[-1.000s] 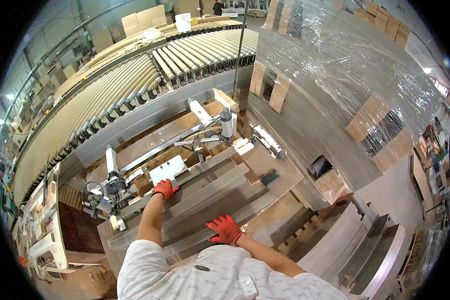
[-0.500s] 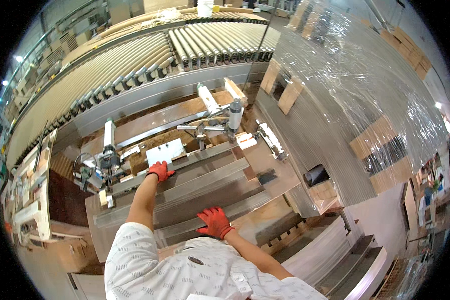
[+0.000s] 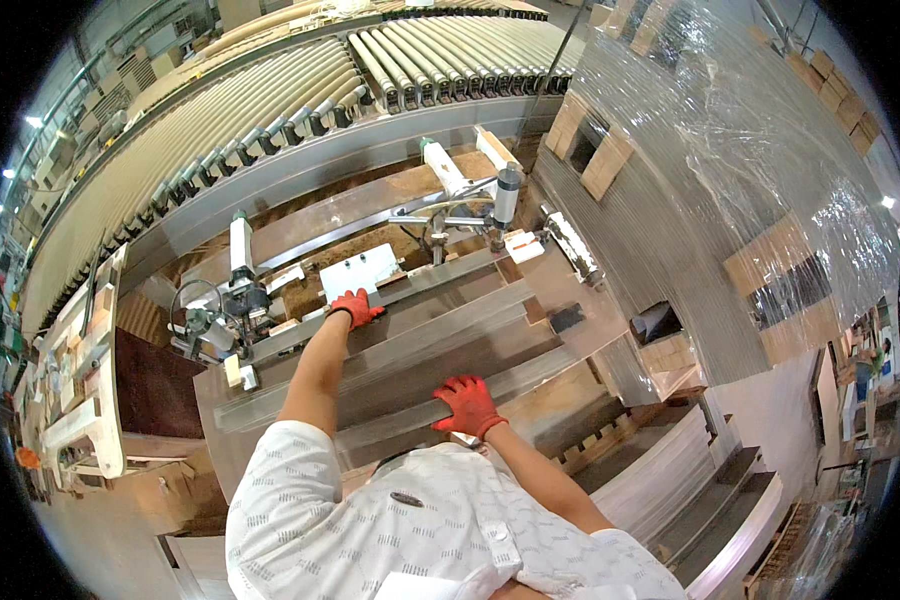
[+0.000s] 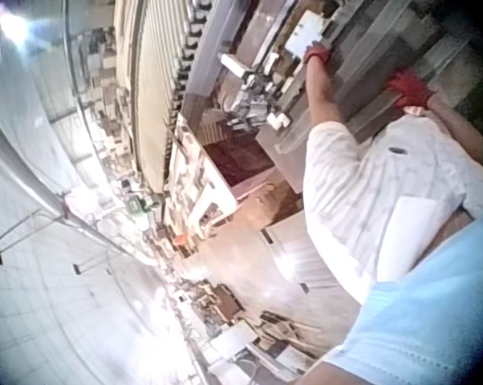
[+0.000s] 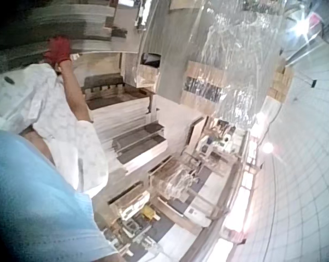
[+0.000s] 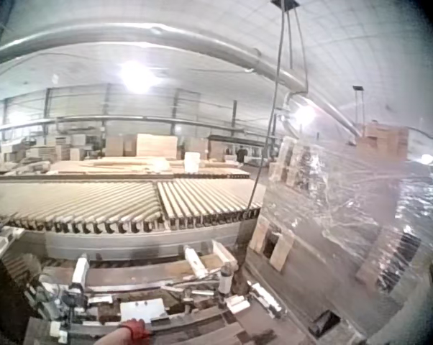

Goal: The person picks up wood panels one by one from a stack and feeds them into a woodworking machine, then moves the processed panels to another stack.

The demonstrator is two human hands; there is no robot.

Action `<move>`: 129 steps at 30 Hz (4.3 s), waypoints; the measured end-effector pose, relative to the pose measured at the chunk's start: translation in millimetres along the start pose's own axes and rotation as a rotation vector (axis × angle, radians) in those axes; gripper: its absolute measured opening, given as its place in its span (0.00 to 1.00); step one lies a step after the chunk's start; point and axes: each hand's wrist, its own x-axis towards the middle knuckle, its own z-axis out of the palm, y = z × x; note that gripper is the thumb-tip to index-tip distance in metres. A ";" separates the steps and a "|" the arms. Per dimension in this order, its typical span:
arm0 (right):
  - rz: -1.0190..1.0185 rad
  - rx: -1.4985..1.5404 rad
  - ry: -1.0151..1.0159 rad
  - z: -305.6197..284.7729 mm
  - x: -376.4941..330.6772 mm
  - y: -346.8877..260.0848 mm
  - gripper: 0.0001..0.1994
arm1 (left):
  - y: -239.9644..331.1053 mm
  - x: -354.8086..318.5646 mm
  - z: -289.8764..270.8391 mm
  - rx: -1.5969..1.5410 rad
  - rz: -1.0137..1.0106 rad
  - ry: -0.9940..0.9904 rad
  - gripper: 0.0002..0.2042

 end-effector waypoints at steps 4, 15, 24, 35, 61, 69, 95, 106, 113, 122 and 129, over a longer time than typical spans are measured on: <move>0.051 -0.003 -0.037 1.3 5.1 -0.7 0.37 | 1.9 4.1 2.9 -0.011 0.005 0.016 0.45; 0.039 -0.078 -0.015 11.3 14.6 -5.3 0.39 | -10.7 7.9 6.2 -0.097 0.055 0.050 0.47; 0.054 -0.125 0.037 11.1 25.3 -12.1 0.36 | -9.5 23.4 9.3 -0.172 0.053 0.027 0.49; 0.103 -0.087 -0.069 12.5 11.6 -14.5 0.37 | -11.7 10.5 26.2 -0.155 0.116 0.107 0.48; 0.034 -0.072 0.127 1.1 -18.1 -10.3 0.36 | -11.3 -17.4 32.1 -0.097 0.358 0.449 0.28; 0.016 -0.031 0.130 -3.3 -18.4 -11.5 0.36 | -17.8 -26.1 32.1 -0.193 0.469 0.492 0.24; -0.080 0.042 0.301 -50.5 4.5 4.4 0.42 | -12.7 -233.9 4.7 -0.121 0.437 0.457 0.39; 0.007 -0.241 -0.199 -137.2 103.5 137.3 0.33 | -50.6 -228.4 7.6 -0.063 0.432 0.434 0.20; -0.186 -0.153 0.096 -147.7 101.7 119.7 0.38 | -75.2 -264.7 13.7 -0.206 0.390 0.717 0.29; 0.474 1.313 0.656 -81.8 38.8 262.2 0.30 | -260.1 -313.8 123.7 -1.458 -0.213 1.555 0.22; 0.487 1.356 0.237 -58.9 33.9 323.3 0.29 | -310.2 -278.4 168.6 -1.669 -0.093 1.165 0.23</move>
